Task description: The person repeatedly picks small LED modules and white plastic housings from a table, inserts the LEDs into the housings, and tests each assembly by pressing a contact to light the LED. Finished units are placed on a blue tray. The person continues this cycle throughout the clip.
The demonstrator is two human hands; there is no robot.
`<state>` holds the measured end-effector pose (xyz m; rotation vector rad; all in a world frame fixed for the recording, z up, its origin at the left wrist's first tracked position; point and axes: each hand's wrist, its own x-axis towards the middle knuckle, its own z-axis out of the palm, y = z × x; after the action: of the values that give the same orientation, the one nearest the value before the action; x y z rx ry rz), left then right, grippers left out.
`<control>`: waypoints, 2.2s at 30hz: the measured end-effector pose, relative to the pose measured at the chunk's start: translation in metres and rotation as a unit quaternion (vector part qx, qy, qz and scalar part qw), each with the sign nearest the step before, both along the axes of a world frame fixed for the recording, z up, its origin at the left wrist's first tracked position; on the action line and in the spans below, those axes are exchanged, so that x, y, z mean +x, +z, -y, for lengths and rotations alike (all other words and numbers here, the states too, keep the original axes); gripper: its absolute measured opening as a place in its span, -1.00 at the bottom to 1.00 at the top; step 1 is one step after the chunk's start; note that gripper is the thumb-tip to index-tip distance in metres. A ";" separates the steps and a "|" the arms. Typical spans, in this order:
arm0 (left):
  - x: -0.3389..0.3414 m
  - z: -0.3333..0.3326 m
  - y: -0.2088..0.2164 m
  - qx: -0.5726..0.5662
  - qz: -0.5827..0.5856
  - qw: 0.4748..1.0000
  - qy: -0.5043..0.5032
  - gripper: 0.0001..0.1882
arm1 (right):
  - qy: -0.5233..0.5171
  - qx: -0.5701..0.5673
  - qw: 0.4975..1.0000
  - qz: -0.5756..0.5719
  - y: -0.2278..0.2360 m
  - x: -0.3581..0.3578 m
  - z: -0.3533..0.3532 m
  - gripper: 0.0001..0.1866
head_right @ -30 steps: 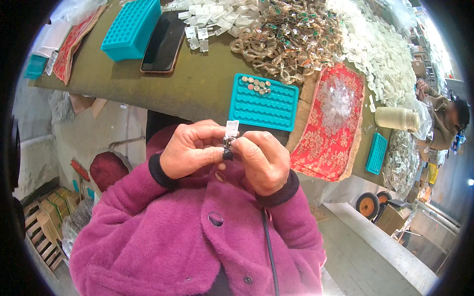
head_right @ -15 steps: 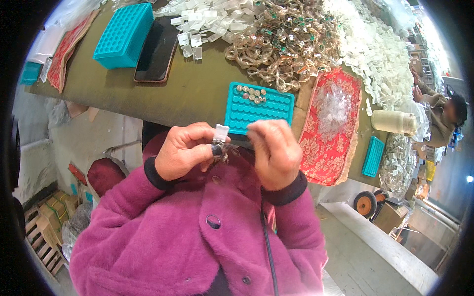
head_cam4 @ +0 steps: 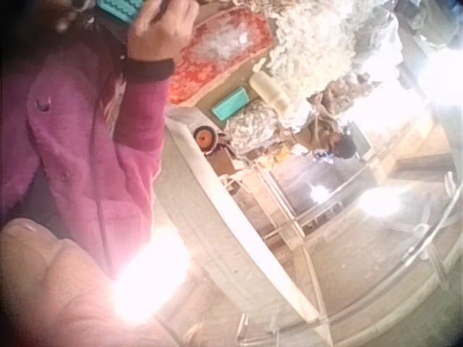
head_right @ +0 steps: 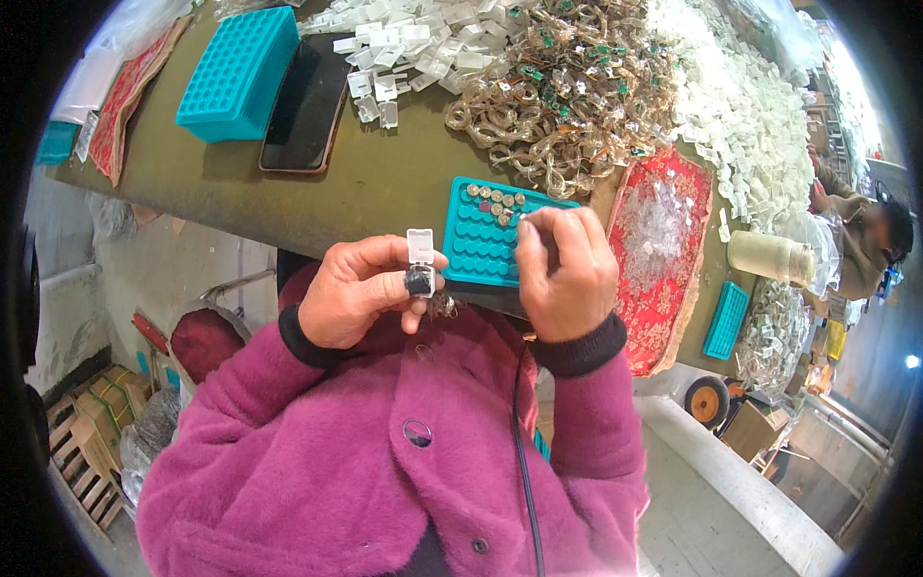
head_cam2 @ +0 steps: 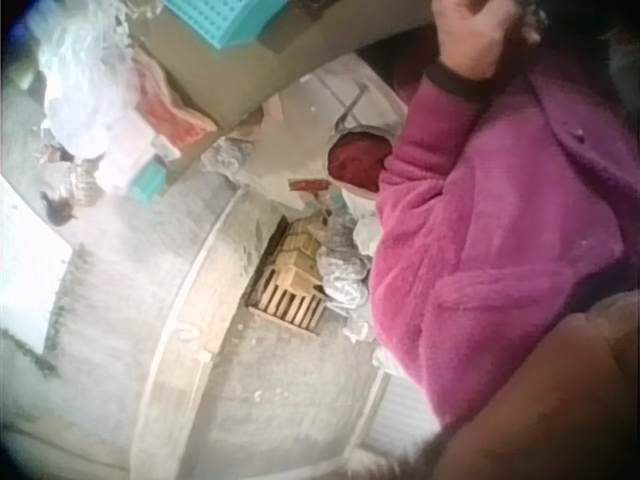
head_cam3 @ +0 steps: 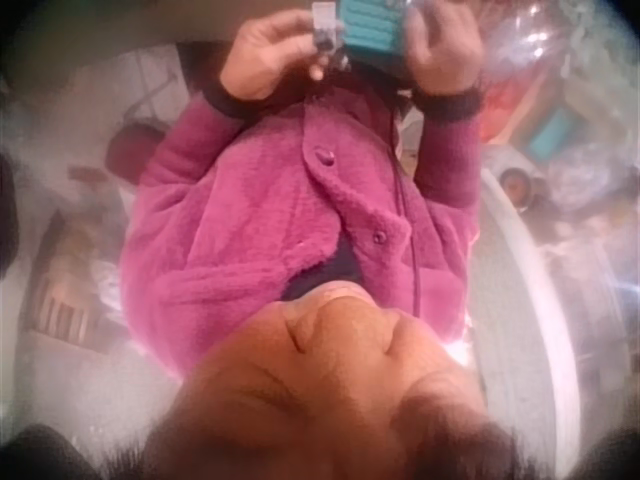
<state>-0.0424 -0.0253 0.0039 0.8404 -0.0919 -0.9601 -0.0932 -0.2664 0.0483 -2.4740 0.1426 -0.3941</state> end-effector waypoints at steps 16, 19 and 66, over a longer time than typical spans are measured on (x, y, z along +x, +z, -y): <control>-0.022 0.001 0.006 0.112 0.477 0.862 0.132 -0.63 | -0.035 0.608 0.771 -0.187 0.000 -0.054 -0.056 -0.89; -0.023 -0.002 0.011 0.119 0.533 0.827 0.130 -0.63 | -0.036 0.656 0.727 -0.199 -0.005 -0.060 -0.055 -0.87; -0.068 -0.031 0.021 0.091 0.544 0.831 0.070 -0.61 | 0.115 0.702 0.683 -0.164 -0.023 -0.128 -0.073 -0.66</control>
<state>-0.1099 0.0062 0.0254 1.4726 -0.9213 -0.2436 -0.2208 -0.1933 0.0255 -0.9431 0.1768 0.2606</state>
